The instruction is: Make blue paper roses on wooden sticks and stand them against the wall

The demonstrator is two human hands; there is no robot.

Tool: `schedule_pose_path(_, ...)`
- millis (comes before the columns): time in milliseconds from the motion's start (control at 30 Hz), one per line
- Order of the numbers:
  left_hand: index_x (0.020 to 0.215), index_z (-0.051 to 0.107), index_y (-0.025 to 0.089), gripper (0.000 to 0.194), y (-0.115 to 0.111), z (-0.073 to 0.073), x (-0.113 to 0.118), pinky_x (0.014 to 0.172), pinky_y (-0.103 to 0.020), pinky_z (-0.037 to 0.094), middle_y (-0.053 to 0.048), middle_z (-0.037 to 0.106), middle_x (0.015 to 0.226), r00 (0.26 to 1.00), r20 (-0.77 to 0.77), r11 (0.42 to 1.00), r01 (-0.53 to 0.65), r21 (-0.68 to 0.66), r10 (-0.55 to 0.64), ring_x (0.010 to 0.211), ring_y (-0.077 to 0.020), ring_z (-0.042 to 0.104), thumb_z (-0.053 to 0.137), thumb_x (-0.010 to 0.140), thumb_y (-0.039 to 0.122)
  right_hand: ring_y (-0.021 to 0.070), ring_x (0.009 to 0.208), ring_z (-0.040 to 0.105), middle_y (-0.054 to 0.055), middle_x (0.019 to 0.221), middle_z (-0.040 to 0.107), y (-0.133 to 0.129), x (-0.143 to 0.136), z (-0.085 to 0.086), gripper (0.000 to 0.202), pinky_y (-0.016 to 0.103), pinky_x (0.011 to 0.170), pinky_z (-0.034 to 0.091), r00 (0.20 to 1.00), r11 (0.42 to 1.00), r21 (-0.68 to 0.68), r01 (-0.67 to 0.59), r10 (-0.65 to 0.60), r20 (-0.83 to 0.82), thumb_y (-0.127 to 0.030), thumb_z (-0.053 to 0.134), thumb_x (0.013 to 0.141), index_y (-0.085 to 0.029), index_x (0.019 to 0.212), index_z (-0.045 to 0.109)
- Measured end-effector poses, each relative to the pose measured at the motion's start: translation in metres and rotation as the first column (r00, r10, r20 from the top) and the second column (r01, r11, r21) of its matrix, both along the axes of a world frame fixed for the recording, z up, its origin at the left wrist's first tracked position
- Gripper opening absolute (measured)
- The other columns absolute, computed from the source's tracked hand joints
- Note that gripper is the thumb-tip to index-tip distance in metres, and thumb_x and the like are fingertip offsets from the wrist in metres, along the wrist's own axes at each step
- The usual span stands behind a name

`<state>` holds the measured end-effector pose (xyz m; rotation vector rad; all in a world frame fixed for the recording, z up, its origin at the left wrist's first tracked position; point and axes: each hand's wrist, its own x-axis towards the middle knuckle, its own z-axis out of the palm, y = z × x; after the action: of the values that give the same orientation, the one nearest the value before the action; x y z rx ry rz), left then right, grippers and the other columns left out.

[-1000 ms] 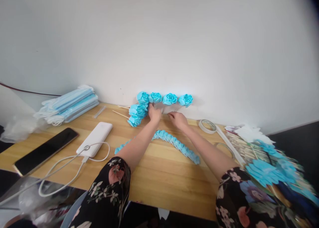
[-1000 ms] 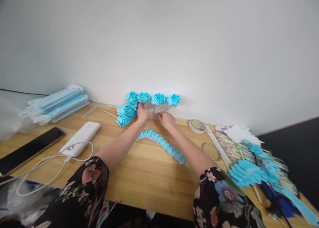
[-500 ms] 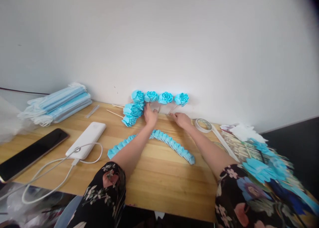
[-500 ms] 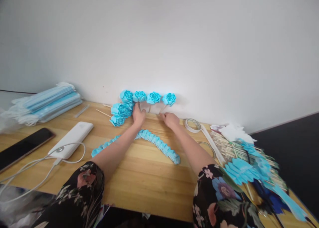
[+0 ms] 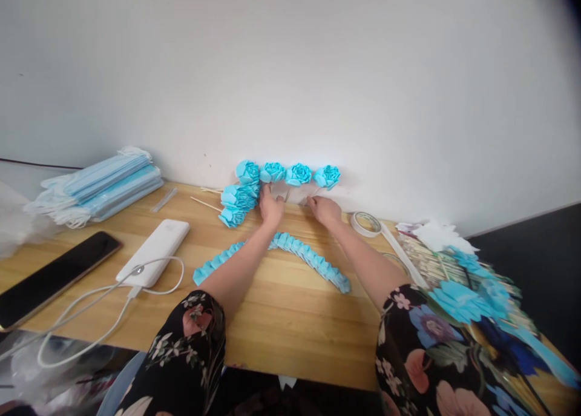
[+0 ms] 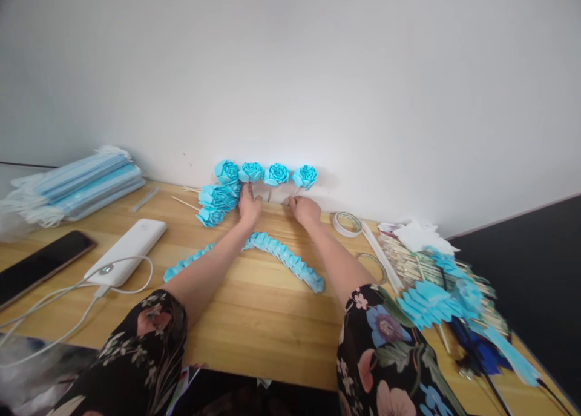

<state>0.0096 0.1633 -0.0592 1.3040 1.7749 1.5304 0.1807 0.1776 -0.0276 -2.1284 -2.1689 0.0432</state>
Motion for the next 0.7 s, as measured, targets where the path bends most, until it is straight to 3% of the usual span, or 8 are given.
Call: schedule_pose_path(700,0.131,0.054,0.020,0.053,0.004,-0.001,-0.002,0.111,-0.038,0.047,-0.011,0.066,0.131,0.999,0.037,1.000,0.011,0.020,-0.011,0.127,-0.0267,0.061,0.057,0.080,0.007,0.0250,0.108,0.071,0.013,0.114,0.077,0.001,-0.011,-0.006,0.044,0.030,0.083,0.051,0.996,0.995,0.070,0.075,-0.071,-0.059,-0.035,0.036,0.103,-0.023,0.109,0.078)
